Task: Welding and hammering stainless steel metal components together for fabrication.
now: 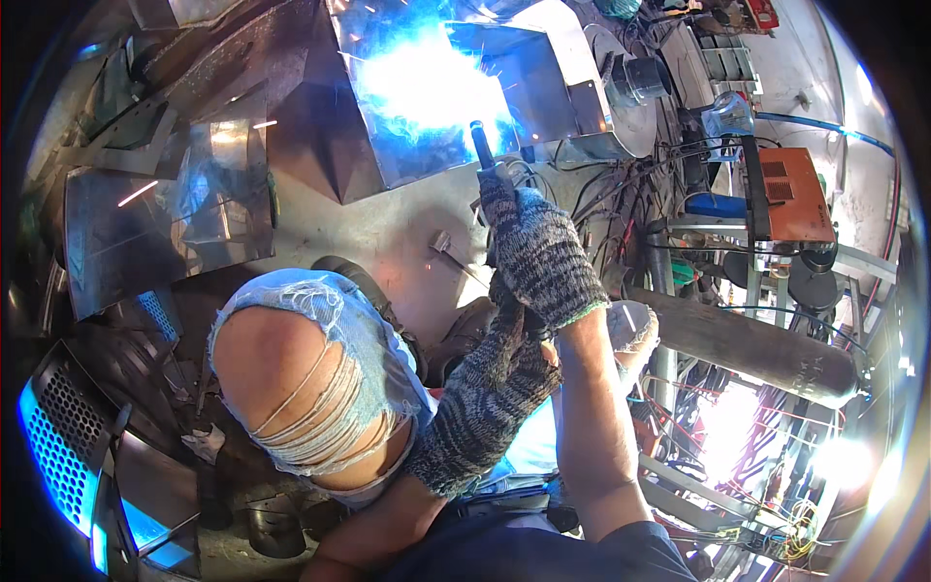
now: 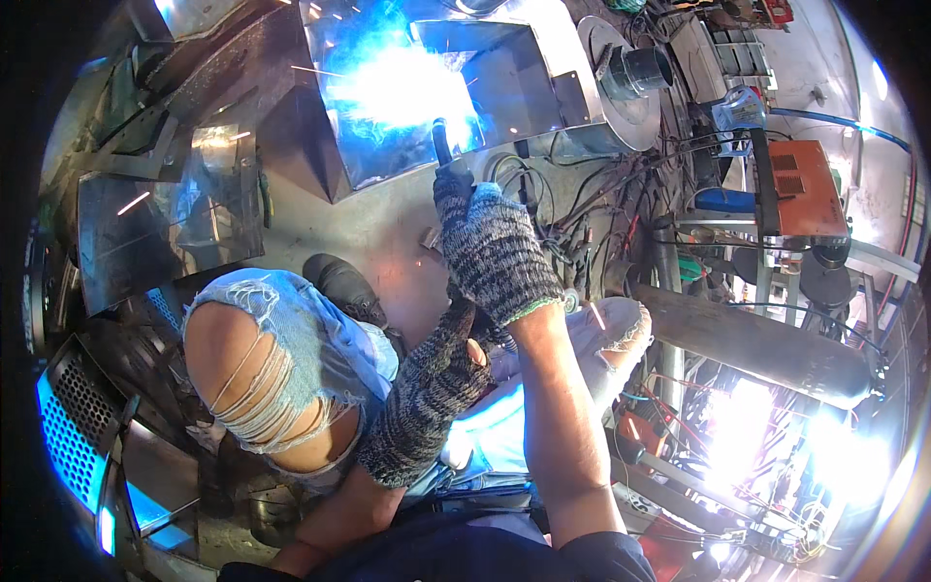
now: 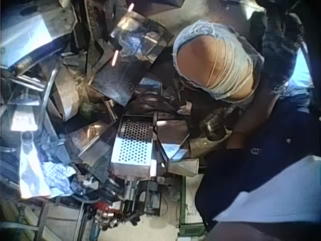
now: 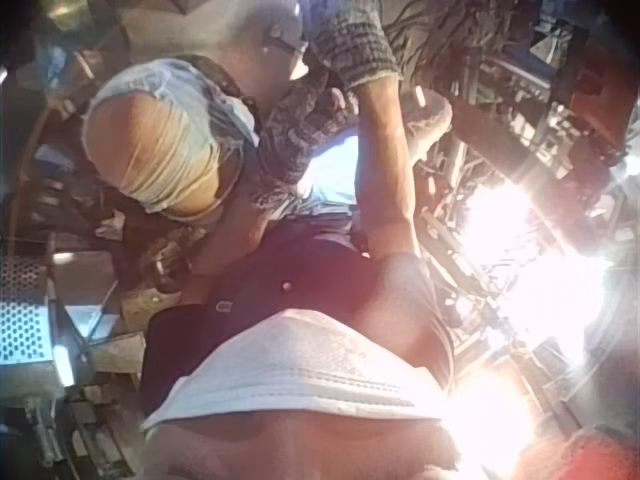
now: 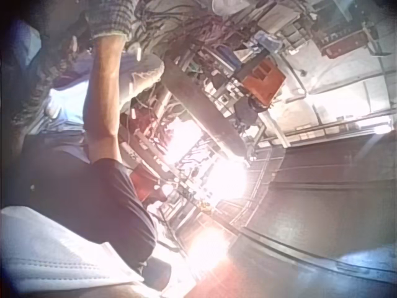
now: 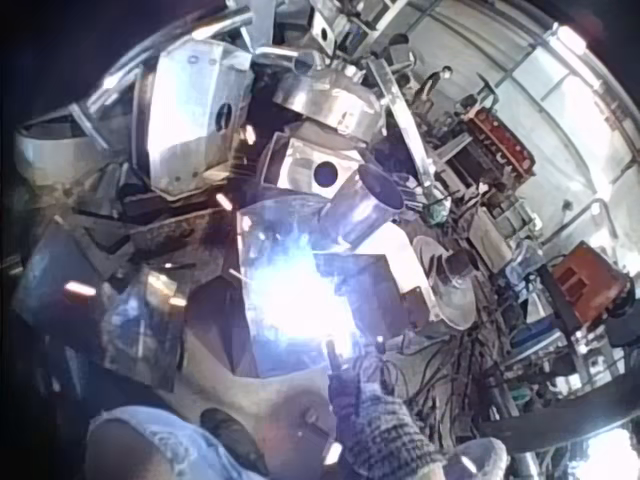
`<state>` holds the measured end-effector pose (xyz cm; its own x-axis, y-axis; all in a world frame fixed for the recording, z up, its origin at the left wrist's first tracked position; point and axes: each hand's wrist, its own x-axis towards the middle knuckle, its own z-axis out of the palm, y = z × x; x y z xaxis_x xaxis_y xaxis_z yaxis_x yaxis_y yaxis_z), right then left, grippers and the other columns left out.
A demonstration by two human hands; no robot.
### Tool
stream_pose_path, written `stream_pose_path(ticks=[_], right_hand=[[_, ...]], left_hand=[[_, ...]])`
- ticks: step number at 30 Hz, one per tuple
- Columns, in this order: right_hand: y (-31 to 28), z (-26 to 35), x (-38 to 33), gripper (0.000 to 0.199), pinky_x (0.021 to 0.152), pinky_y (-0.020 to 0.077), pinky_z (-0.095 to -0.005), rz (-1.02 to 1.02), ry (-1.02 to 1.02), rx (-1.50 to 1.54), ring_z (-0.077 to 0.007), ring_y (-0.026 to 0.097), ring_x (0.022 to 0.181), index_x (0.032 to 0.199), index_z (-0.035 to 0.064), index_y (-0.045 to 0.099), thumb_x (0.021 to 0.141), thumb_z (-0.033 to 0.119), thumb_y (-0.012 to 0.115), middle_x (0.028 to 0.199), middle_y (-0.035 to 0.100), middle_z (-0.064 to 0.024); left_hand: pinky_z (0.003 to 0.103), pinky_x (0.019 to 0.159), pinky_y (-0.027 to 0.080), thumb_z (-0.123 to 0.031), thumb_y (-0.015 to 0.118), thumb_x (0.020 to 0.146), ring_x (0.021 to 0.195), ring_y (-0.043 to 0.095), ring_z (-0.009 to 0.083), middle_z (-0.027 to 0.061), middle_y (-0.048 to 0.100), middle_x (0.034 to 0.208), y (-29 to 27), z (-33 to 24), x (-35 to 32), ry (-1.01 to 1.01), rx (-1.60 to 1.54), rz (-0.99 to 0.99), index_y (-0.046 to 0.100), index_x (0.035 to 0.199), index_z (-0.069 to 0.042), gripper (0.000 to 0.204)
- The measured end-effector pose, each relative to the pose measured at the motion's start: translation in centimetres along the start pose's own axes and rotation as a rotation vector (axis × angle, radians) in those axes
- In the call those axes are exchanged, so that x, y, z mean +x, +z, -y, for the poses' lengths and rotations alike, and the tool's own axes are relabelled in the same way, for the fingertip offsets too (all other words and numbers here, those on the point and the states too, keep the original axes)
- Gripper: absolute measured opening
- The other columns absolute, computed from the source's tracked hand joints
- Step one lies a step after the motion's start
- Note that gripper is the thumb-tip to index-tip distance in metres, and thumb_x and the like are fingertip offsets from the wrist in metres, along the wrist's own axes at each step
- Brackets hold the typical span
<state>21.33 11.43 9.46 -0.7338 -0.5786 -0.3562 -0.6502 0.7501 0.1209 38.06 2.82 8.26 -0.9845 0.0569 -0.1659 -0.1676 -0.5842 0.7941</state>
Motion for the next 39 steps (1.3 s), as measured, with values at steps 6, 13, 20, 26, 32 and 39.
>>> stream_pose_path(ticks=[6, 13, 20, 26, 32, 39], right_hand=[[0.8, 0.2, 0.4, 0.049, 0.071, 0.0553, -0.0494, -0.085, -0.056, 0.005, -0.0408, 0.067, 0.087, 0.131, -0.0050, 0.052, 0.089, 0.014, 0.065, 0.098, 0.061, -0.0255], [-0.3, 2.3, -1.4, 0.051, 0.071, 0.0515, -0.0474, -0.102, -0.194, -0.196, -0.0369, 0.065, 0.083, 0.134, -0.0067, 0.054, 0.086, 0.012, 0.058, 0.100, 0.060, -0.0249], [1.0, -0.3, -3.0, 0.051, 0.075, 0.0505, -0.0480, -0.002, -0.053, -0.106, -0.0375, 0.064, 0.089, 0.139, -0.0041, 0.051, 0.091, 0.012, 0.055, 0.098, 0.061, -0.0250], [-0.3, 0.1, -2.7, 0.047, 0.075, 0.0524, -0.0467, -0.034, -0.027, -0.161, -0.0369, 0.065, 0.089, 0.136, -0.0049, 0.053, 0.091, 0.011, 0.056, 0.097, 0.062, -0.0246], [1.7, 0.0, -1.9, 0.041, 0.071, 0.0540, -0.0444, -0.033, -0.055, -0.088, -0.0351, 0.066, 0.085, 0.128, -0.0088, 0.054, 0.092, 0.009, 0.057, 0.096, 0.061, -0.0237], [-0.1, 0.5, -1.7, 0.045, 0.072, 0.0527, -0.0487, -0.002, 0.002, 0.005, -0.0398, 0.065, 0.089, 0.137, -0.0036, 0.052, 0.094, 0.013, 0.055, 0.099, 0.061, -0.0269]], left_hand=[[0.032, 0.100, 0.050, -0.011, 0.064, 0.100, 0.110, 0.058, 0.0207, 0.0110, 0.058, 0.125, 0.5, 5.8, -0.7, 0.076, 0.172, -0.042, 0.039, 0.153, 0.001, 0.060], [0.034, 0.110, 0.049, 0.000, 0.060, 0.098, 0.128, 0.060, 0.0293, 0.0176, 0.060, 0.138, 0.5, 5.4, -0.8, -0.299, -0.317, -0.331, 0.055, 0.140, 0.001, 0.042], [0.036, 0.114, 0.045, -0.001, 0.049, 0.103, 0.130, 0.058, 0.0266, 0.0189, 0.059, 0.141, 0.9, 6.2, -1.0, 0.498, 0.552, -0.261, 0.052, 0.144, 0.002, 0.042], [0.034, 0.112, 0.045, -0.015, 0.047, 0.109, 0.130, 0.058, 0.0232, 0.0176, 0.057, 0.144, 0.6, 5.7, -0.2, 0.502, 0.595, -0.199, 0.046, 0.148, 0.002, 0.043], [0.036, 0.102, 0.053, -0.002, 0.055, 0.104, 0.119, 0.065, 0.0277, 0.0217, 0.060, 0.138, 0.7, 1.5, 0.6, -0.308, -0.469, -0.184, 0.047, 0.148, 0.004, 0.045], [0.032, 0.107, 0.046, -0.027, 0.046, 0.112, 0.125, 0.058, 0.0179, 0.0137, 0.059, 0.142, 0.9, 3.9, -0.8, 0.105, -0.016, -0.127, 0.045, 0.149, 0.001, 0.047]])
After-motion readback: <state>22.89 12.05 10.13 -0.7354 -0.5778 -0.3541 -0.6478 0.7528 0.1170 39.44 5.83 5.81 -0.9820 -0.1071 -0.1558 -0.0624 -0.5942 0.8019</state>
